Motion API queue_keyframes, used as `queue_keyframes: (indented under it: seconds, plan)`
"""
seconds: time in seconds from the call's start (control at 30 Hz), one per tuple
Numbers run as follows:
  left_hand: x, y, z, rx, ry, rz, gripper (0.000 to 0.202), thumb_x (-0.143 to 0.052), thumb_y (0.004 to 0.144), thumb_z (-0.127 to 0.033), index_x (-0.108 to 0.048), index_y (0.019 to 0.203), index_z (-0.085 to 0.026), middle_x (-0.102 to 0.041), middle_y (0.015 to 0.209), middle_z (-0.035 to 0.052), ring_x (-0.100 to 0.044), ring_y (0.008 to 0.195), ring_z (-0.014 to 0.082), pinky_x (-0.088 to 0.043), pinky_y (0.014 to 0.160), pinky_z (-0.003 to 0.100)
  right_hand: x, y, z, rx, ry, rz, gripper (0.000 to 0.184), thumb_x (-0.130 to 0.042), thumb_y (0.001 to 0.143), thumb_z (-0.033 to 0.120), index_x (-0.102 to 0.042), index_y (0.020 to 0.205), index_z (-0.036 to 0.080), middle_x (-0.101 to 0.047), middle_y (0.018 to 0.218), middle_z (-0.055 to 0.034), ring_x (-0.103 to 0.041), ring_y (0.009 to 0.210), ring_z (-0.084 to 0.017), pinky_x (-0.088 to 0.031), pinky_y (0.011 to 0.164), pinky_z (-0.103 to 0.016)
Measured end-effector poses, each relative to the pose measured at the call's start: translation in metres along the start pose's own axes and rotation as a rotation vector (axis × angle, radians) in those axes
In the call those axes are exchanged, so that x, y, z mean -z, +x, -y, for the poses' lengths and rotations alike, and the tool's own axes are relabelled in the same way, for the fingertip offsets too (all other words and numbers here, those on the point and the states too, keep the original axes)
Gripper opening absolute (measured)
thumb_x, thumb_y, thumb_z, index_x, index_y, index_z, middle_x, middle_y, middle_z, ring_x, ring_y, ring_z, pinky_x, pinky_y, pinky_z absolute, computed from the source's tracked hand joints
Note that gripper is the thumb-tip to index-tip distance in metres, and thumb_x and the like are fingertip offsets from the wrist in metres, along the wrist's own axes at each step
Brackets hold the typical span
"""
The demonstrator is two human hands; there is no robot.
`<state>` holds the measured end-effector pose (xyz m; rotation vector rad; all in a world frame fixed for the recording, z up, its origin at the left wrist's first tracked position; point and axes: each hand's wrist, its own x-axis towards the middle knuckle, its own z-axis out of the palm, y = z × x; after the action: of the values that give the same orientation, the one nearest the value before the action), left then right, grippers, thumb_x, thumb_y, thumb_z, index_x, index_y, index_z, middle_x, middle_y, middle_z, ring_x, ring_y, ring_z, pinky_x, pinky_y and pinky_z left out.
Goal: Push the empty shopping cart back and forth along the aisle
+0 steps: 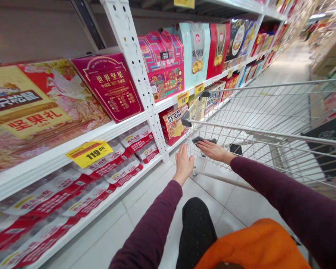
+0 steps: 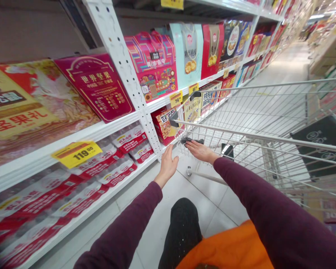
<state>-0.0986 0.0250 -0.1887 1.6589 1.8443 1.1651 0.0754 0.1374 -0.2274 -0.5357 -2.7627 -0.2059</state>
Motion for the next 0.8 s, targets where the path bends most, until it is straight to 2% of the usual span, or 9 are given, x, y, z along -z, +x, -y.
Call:
queue_keyframes:
  seconds: [0.17, 0.23, 0.3, 0.47, 0.53, 0.6, 0.7, 0.8]
  plan:
    - [-0.01, -0.001, -0.003, 0.01, -0.018, 0.013, 0.06, -0.05, 0.069, -0.011, -0.046, 0.129, -0.016, -0.042, 0.141, 0.0148, -0.034, 0.133, 0.0273, -0.02, 0.111, 0.053, 0.057, 0.012, -0.009, -0.018, -0.026, -0.087, 0.045, -0.033, 0.087, 0.003, -0.052, 0.126, 0.013, -0.05, 0.135, -0.0102, -0.03, 0.135, -0.023, -0.027, 0.112, -0.049]
    - [-0.016, -0.002, -0.004, 0.002, -0.04, 0.001, 0.062, -0.051, 0.068, -0.01, -0.046, 0.129, -0.017, -0.044, 0.14, 0.0138, -0.035, 0.133, 0.0275, -0.021, 0.111, 0.054, 0.069, 0.016, -0.01, -0.052, -0.043, -0.126, 0.046, -0.035, 0.086, 0.002, -0.051, 0.128, 0.014, -0.048, 0.137, -0.0099, -0.026, 0.136, -0.024, -0.025, 0.113, -0.052]
    - [-0.019, -0.004, -0.005, -0.004, -0.043, 0.002, 0.062, -0.051, 0.067, -0.01, -0.046, 0.128, -0.017, -0.044, 0.14, 0.0137, -0.035, 0.132, 0.028, -0.021, 0.111, 0.054, 0.065, 0.012, -0.009, -0.067, -0.052, -0.124, 0.045, -0.036, 0.086, 0.002, -0.052, 0.127, 0.012, -0.049, 0.135, -0.0119, -0.029, 0.135, -0.026, -0.027, 0.112, -0.052]
    - [-0.013, -0.011, -0.002, 0.013, -0.001, 0.021, 0.059, -0.051, 0.068, -0.011, -0.047, 0.127, -0.015, -0.045, 0.139, 0.0151, -0.036, 0.132, 0.0281, -0.021, 0.111, 0.053, 0.022, -0.015, -0.001, -0.066, -0.018, -0.033, 0.038, -0.039, 0.084, 0.002, -0.061, 0.114, 0.01, -0.06, 0.121, -0.0154, -0.043, 0.127, -0.026, -0.039, 0.105, -0.048]
    - [-0.01, -0.01, -0.001, 0.014, -0.011, 0.027, 0.06, -0.05, 0.068, -0.009, -0.047, 0.128, -0.016, -0.045, 0.139, 0.014, -0.037, 0.132, 0.0272, -0.022, 0.112, 0.051, 0.014, -0.023, 0.006, -0.098, 0.024, -0.017, 0.037, -0.04, 0.084, 0.002, -0.063, 0.111, 0.012, -0.061, 0.118, -0.0146, -0.046, 0.125, -0.025, -0.042, 0.102, -0.046]
    - [-0.008, -0.007, -0.005, -0.032, -0.063, 0.058, 0.065, -0.049, 0.065, -0.006, -0.047, 0.129, -0.018, -0.046, 0.139, 0.0105, -0.037, 0.132, 0.0243, -0.023, 0.114, 0.047, 0.015, -0.024, 0.016, -0.138, 0.08, -0.022, 0.037, -0.041, 0.084, 0.004, -0.062, 0.113, 0.015, -0.061, 0.12, -0.0134, -0.048, 0.123, -0.023, -0.044, 0.1, -0.042]
    - [-0.01, 0.001, -0.018, -0.111, -0.171, 0.115, 0.072, -0.048, 0.058, -0.001, -0.048, 0.128, -0.019, -0.044, 0.141, 0.0069, -0.035, 0.133, 0.0216, -0.022, 0.115, 0.041, 0.03, -0.019, 0.033, -0.163, 0.19, -0.082, 0.043, -0.041, 0.082, 0.005, -0.057, 0.12, 0.017, -0.057, 0.126, -0.0115, -0.05, 0.12, -0.02, -0.045, 0.098, -0.038]
    - [-0.018, 0.004, -0.035, -0.029, -0.346, 0.145, 0.067, -0.051, 0.054, 0.0, -0.055, 0.118, -0.019, -0.055, 0.129, 0.0075, -0.045, 0.125, 0.0237, -0.031, 0.11, 0.041, 0.046, -0.016, 0.046, -0.195, 0.273, -0.197, 0.047, -0.039, 0.082, 0.007, -0.054, 0.124, 0.02, -0.055, 0.129, -0.0083, -0.051, 0.118, -0.018, -0.044, 0.099, -0.037]
